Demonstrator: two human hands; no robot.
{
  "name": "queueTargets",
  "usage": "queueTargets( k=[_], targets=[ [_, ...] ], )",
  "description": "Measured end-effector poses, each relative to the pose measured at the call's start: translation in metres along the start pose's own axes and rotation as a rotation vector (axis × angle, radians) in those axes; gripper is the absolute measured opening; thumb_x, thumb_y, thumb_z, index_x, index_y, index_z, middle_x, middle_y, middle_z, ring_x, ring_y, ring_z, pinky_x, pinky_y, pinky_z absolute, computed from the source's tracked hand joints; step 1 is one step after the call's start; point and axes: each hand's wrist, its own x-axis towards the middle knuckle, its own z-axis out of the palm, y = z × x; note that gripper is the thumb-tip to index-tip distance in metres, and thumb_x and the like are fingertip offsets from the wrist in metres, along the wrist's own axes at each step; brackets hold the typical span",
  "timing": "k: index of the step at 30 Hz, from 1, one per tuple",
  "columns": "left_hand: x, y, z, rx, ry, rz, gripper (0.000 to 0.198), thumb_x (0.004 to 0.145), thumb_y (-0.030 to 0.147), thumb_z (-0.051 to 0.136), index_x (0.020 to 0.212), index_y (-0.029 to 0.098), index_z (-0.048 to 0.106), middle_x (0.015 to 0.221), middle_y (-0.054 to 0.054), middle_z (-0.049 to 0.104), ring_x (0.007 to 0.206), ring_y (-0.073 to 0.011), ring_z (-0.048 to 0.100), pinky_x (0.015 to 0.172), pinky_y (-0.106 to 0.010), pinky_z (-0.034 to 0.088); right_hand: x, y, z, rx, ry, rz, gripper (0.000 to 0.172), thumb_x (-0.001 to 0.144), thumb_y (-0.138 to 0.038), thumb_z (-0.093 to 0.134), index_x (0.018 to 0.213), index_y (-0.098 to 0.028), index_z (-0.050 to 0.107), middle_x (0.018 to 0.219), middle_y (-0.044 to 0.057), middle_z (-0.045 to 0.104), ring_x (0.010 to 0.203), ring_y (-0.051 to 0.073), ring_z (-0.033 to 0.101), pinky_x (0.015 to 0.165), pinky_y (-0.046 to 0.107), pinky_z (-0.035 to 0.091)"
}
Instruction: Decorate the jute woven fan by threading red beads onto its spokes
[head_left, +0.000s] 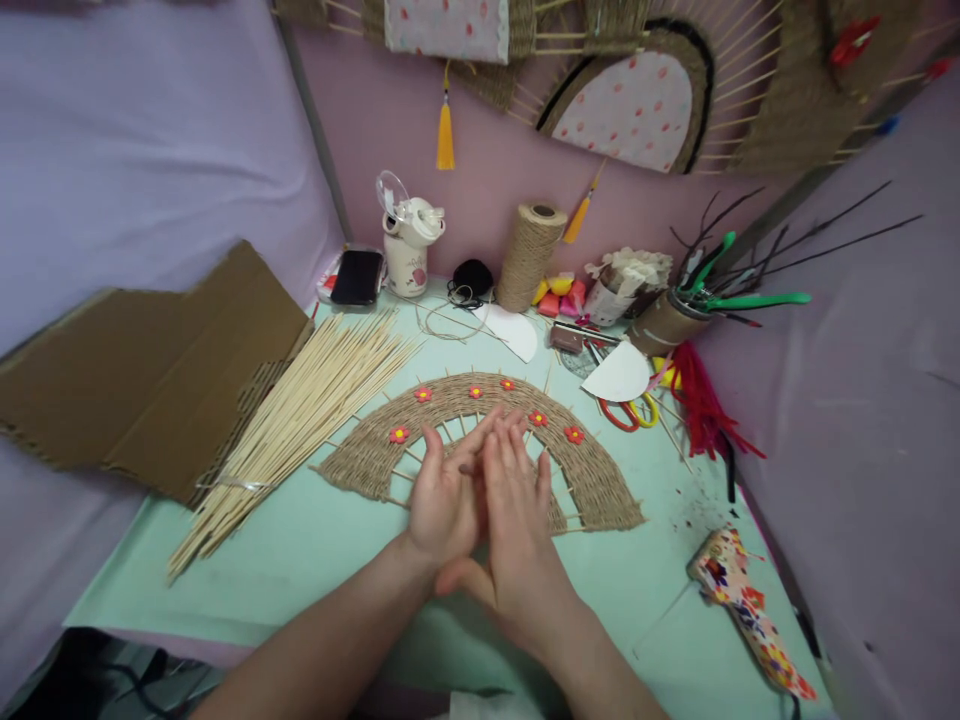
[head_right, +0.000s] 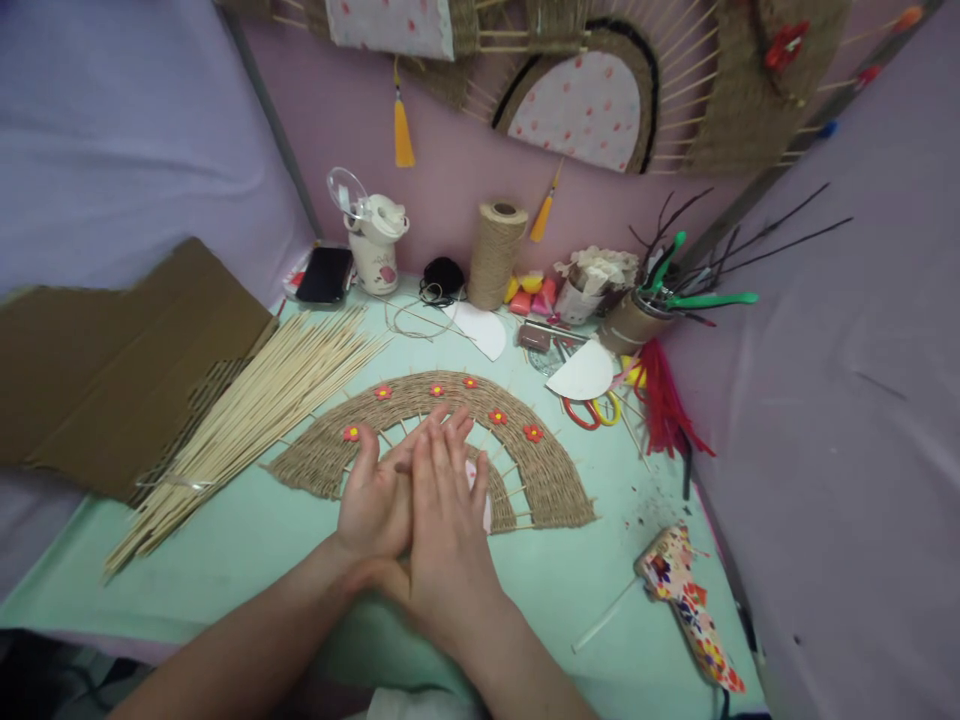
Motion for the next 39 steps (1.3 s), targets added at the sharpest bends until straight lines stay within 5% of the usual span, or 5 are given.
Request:
queueTargets(
  k=[13, 20, 27, 34, 39],
  targets=[
    [0.001, 0.006, 0.0, 0.086, 0.033, 0.107, 0.081, 0.087, 0.073, 0.019, 0.148, 0.021, 0.034, 0.152, -0.01, 0.039, 0.145, -0.0228, 0.024, 0.119, -0.039, 0.016, -0.003, -0.015, 0.015, -0.005, -0.095, -0.02, 0.113, 0.079, -0.07, 0.053, 0.152, -0.006, -0.004, 0.157, 0.023, 0.015, 0.147, 0.036, 0.009, 0.114, 0.061, 0.02],
    [0.002, -0.003, -0.002, -0.066, -0.014, -0.076, 0.079, 0.088, 0.069, 0.028, 0.141, 0.012, 0.044, 0.14, -0.018, 0.051, 0.135, -0.0301, 0.042, 0.112, -0.045, 0.031, 0.018, 0.024, -0.023, 0.085, 0.065, 0.047, 0.081, 0.093, -0.057, 0.037, 0.154, -0.017, 0.001, 0.158, 0.015, 0.021, 0.146, 0.03, 0.02, 0.116, 0.059, 0.015],
    [0.003, 0.002, 0.0, -0.063, 0.075, -0.035, 0.079, 0.089, 0.066, 0.034, 0.145, 0.011, 0.038, 0.137, -0.019, 0.053, 0.125, -0.0262, 0.052, 0.103, -0.038, 0.043, 0.017, 0.036, -0.024, 0.101, 0.268, 0.06, 0.024, 0.091, -0.027, 0.053, 0.111, -0.026, 0.066, 0.126, 0.009, 0.06, 0.121, 0.026, 0.05, 0.103, 0.052, 0.039],
    [0.003, -0.001, -0.002, -0.037, -0.042, -0.068, 0.075, 0.091, 0.065, 0.028, 0.144, 0.013, 0.038, 0.145, -0.018, 0.045, 0.137, -0.0278, 0.039, 0.112, -0.044, 0.031, 0.02, 0.035, -0.016, 0.074, 0.288, 0.051, 0.015, 0.09, -0.022, 0.056, 0.096, -0.024, 0.069, 0.129, 0.007, 0.058, 0.124, 0.027, 0.042, 0.103, 0.054, 0.038],
    [0.002, -0.007, -0.005, 0.153, 0.051, 0.02, 0.054, 0.088, 0.055, 0.052, 0.126, 0.017, 0.057, 0.126, -0.014, 0.061, 0.119, -0.0249, 0.056, 0.102, -0.038, 0.041, 0.019, 0.036, -0.016, 0.082, 0.358, 0.069, 0.009, 0.089, -0.022, 0.056, 0.089, -0.022, 0.065, 0.134, 0.008, 0.055, 0.126, 0.028, 0.041, 0.103, 0.055, 0.037]
  ],
)
